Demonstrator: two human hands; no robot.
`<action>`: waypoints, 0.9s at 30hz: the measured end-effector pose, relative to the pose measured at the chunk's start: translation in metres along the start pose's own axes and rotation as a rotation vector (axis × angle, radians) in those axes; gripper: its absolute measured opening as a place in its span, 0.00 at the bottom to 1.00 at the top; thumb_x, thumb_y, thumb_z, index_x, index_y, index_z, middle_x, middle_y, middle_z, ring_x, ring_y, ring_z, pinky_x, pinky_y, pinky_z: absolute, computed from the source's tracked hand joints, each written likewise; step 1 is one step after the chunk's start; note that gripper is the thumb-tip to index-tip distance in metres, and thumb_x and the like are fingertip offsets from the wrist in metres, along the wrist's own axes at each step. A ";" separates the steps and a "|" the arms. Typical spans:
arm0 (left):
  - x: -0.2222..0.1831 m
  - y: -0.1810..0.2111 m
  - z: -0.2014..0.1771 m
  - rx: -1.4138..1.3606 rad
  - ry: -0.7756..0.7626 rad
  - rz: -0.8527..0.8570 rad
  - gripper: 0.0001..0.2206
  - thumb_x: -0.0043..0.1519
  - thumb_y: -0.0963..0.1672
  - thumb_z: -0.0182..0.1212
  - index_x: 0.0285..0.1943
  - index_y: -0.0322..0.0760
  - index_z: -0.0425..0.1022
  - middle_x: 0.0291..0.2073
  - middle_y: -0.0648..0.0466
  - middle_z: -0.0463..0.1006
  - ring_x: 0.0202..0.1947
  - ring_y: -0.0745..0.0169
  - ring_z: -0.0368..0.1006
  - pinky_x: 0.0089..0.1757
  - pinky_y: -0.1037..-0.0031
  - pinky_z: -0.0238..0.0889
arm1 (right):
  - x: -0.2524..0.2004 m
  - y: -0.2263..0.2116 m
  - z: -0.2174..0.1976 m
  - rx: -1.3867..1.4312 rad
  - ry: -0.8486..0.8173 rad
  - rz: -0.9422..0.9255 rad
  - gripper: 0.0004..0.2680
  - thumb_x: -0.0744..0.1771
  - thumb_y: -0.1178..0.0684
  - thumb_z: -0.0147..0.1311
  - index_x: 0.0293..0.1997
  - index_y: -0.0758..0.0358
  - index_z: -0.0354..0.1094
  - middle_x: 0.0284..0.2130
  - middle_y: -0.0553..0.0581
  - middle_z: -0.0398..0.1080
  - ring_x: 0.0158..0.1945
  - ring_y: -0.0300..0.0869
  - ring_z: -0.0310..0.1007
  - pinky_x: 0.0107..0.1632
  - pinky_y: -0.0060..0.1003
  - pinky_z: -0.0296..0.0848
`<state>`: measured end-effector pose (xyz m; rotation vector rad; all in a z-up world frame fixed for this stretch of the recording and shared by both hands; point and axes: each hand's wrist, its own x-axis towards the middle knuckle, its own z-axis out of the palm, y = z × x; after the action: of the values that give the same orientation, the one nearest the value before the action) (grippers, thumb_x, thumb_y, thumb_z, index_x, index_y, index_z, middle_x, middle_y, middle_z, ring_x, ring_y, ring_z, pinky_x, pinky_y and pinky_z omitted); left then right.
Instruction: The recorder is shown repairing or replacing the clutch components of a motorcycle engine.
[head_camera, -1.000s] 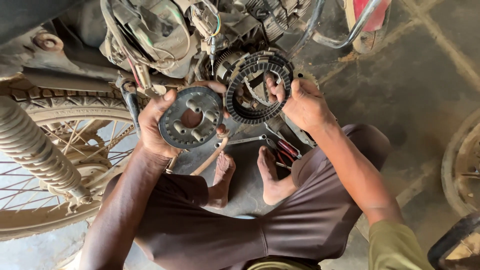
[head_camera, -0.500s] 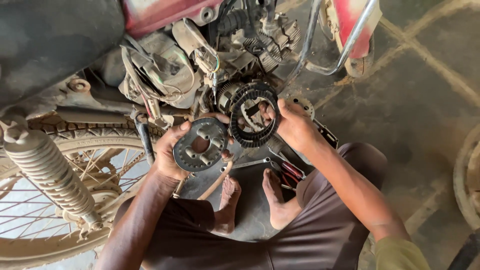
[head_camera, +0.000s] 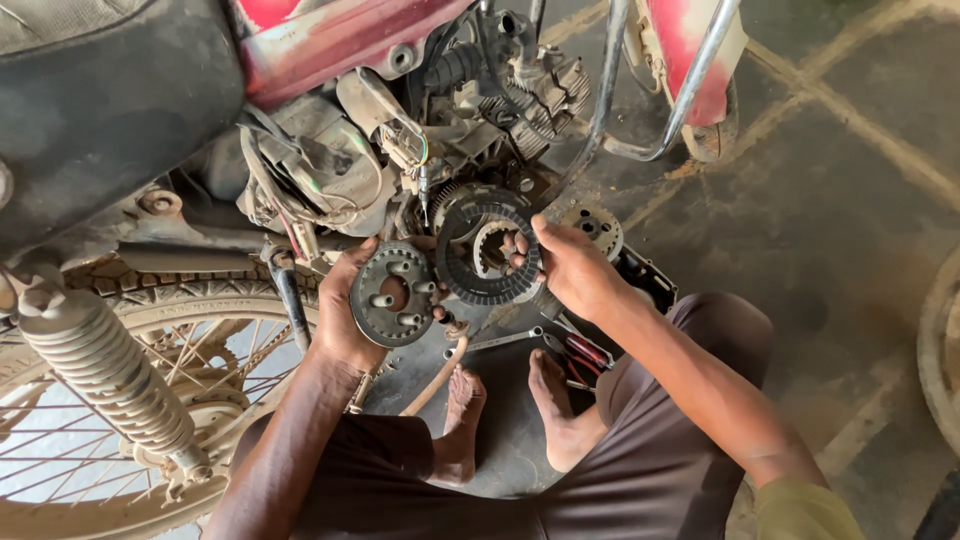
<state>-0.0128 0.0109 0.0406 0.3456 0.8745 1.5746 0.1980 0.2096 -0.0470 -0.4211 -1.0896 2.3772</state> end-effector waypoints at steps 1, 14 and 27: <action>0.000 -0.001 0.000 0.001 -0.002 0.000 0.25 0.65 0.52 0.45 0.59 0.26 0.73 0.47 0.42 0.81 0.45 0.42 0.78 0.42 0.53 0.72 | 0.000 0.000 -0.001 0.000 0.001 -0.002 0.12 0.71 0.45 0.51 0.50 0.64 0.72 0.38 0.52 0.73 0.42 0.41 0.73 0.41 0.33 0.68; -0.004 -0.002 -0.018 0.013 -0.226 0.024 0.30 0.62 0.54 0.56 0.64 0.25 0.71 0.47 0.40 0.79 0.44 0.47 0.76 0.45 0.55 0.74 | 0.001 -0.002 -0.001 -0.006 0.010 -0.002 0.12 0.71 0.45 0.51 0.47 0.65 0.71 0.38 0.54 0.73 0.44 0.41 0.73 0.50 0.37 0.74; -0.016 -0.011 -0.005 0.004 -0.389 -0.020 0.49 0.52 0.57 0.65 0.74 0.16 0.58 0.48 0.33 0.76 0.45 0.43 0.75 0.50 0.60 0.70 | -0.001 0.006 0.013 0.264 -0.003 0.020 0.12 0.70 0.44 0.53 0.46 0.64 0.68 0.36 0.54 0.68 0.42 0.41 0.65 0.46 0.37 0.67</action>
<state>-0.0047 -0.0063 0.0334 0.6202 0.5772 1.4230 0.1907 0.1974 -0.0434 -0.3359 -0.7599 2.4957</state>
